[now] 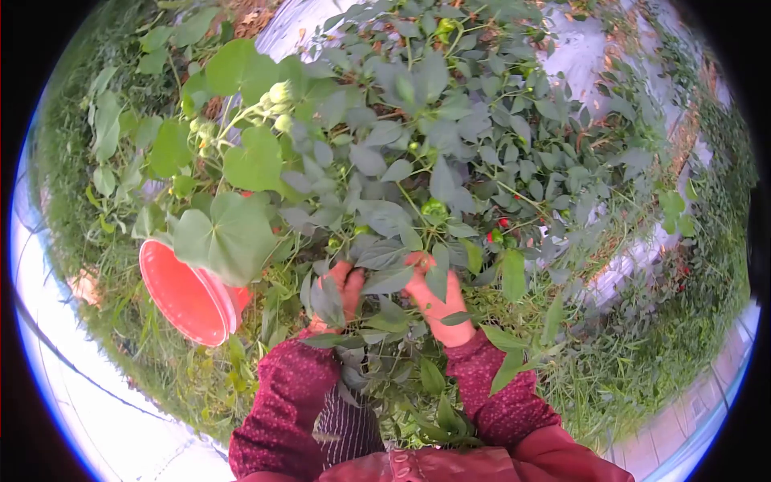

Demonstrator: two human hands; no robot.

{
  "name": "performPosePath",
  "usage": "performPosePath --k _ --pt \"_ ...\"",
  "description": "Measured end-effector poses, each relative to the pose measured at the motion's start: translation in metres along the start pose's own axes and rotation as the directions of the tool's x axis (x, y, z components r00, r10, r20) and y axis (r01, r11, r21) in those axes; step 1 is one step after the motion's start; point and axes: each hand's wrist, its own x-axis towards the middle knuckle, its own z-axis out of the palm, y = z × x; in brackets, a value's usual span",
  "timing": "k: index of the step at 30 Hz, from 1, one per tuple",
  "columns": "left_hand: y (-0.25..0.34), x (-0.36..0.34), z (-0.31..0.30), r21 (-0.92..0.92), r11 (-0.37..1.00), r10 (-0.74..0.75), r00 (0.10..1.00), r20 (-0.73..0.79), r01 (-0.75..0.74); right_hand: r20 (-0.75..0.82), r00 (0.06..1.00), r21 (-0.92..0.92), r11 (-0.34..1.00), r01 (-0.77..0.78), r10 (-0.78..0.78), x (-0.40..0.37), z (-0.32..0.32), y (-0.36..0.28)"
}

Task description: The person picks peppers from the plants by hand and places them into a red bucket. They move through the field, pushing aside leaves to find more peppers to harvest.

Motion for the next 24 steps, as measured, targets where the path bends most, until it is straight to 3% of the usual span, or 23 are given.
performPosePath --k 2,3,4,5,6,7,8,9,10,11,12,13,14,15,16,17,18,20,21,23,24 --pt "0.013 0.005 -0.006 0.107 0.994 0.014 1.0 0.01 -0.015 0.067 0.991 -0.095 0.988 0.122 -0.115 0.003 0.004 0.012" --pt "0.02 0.003 -0.012 0.163 0.987 -0.011 0.998 0.058 0.001 0.044 0.996 0.017 0.996 -0.084 0.083 -0.002 0.004 0.013" --pt "0.036 0.002 -0.016 0.221 0.975 -0.04 0.994 0.102 0.016 0.038 0.996 0.022 0.997 -0.079 0.078 -0.005 0.007 0.004" --pt "0.023 0.006 -0.02 0.046 0.999 0.016 0.99 0.141 -0.022 0.065 0.989 -0.295 0.944 0.149 -0.136 -0.006 0.009 -0.004" --pt "0.026 0.008 -0.021 0.05 0.998 0.019 0.989 0.146 -0.027 0.156 0.934 -0.569 0.743 0.351 -0.322 -0.006 0.01 -0.009" --pt "0.033 0.01 -0.022 0.23 0.97 0.054 0.989 0.139 -0.085 0.177 0.958 -0.501 0.817 0.284 -0.225 0.001 0.007 0.001" --pt "0.038 0.012 -0.023 0.4 0.906 0.091 0.986 0.137 -0.14 0.17 0.958 -0.5 0.818 0.286 -0.231 0.004 0.003 0.007" --pt "0.039 0.015 -0.028 0.546 0.836 -0.169 0.97 0.172 0.048 0.187 0.948 -0.544 0.777 0.318 -0.257 0.006 -0.001 0.013" --pt "0.046 0.013 -0.029 0.553 0.832 -0.169 0.97 0.177 0.044 0.204 0.938 -0.584 0.734 0.346 -0.281 0.006 -0.002 0.016" --pt "0.058 0.01 -0.03 0.511 0.848 0.059 0.983 0.176 -0.143 0.142 0.971 -0.543 0.806 0.238 -0.191 0.0 0.003 0.008" --pt "0.074 0.007 -0.032 0.467 0.82 0.285 0.944 0.168 -0.331 0.133 0.971 -0.537 0.809 0.238 -0.197 -0.001 0.003 0.008" --pt "0.105 0.001 -0.035 0.505 0.843 0.193 0.981 0.035 -0.184 0.151 0.973 -0.6 0.766 0.231 -0.176 0.0 0.002 0.008" --pt "0.119 0.001 -0.039 0.511 0.838 0.199 0.979 0.042 -0.192 0.169 0.974 -0.66 0.716 0.227 -0.153 0.002 0.002 0.007" --pt "0.129 0.002 -0.044 0.276 0.928 0.24 0.968 0.072 -0.251 0.202 0.967 -0.724 0.641 0.254 -0.156 0.001 0.005 -0.005" --pt "0.143 0.002 -0.048 0.023 0.958 0.282 0.955 0.09 -0.286 0.197 0.967 -0.718 0.648 0.253 -0.159 0.001 0.004 -0.001" --pt "0.162 0.004 -0.049 0.151 0.904 0.372 0.909 0.189 -0.401 0.19 0.961 -0.697 0.661 0.276 -0.201 0.001 0.002 0.007" --pt "0.176 0.008 -0.042 0.158 0.901 0.373 0.907 0.194 -0.404 0.185 0.952 -0.676 0.671 0.304 -0.246 0.002 0.001 0.013" --pt "0.199 0.018 -0.025 0.322 0.864 0.238 0.878 0.416 -0.387 0.172 0.936 -0.594 0.726 0.347 -0.306 0.003 0.001 0.016" --pt "0.19 0.029 -0.021 0.323 0.86 0.244 0.875 0.419 -0.394 0.153 0.949 -0.524 0.792 0.315 -0.276 0.003 0.0 0.015" --pt "0.17 0.052 -0.007 0.31 0.739 0.352 0.736 0.578 -0.597 0.157 0.963 -0.3 0.918 0.259 -0.221 0.012 -0.002 0.032" --pt "0.173 0.057 0.002 0.307 0.74 0.349 0.732 0.586 -0.598 0.147 0.964 -0.3 0.919 0.255 -0.22 0.01 -0.01 0.043"
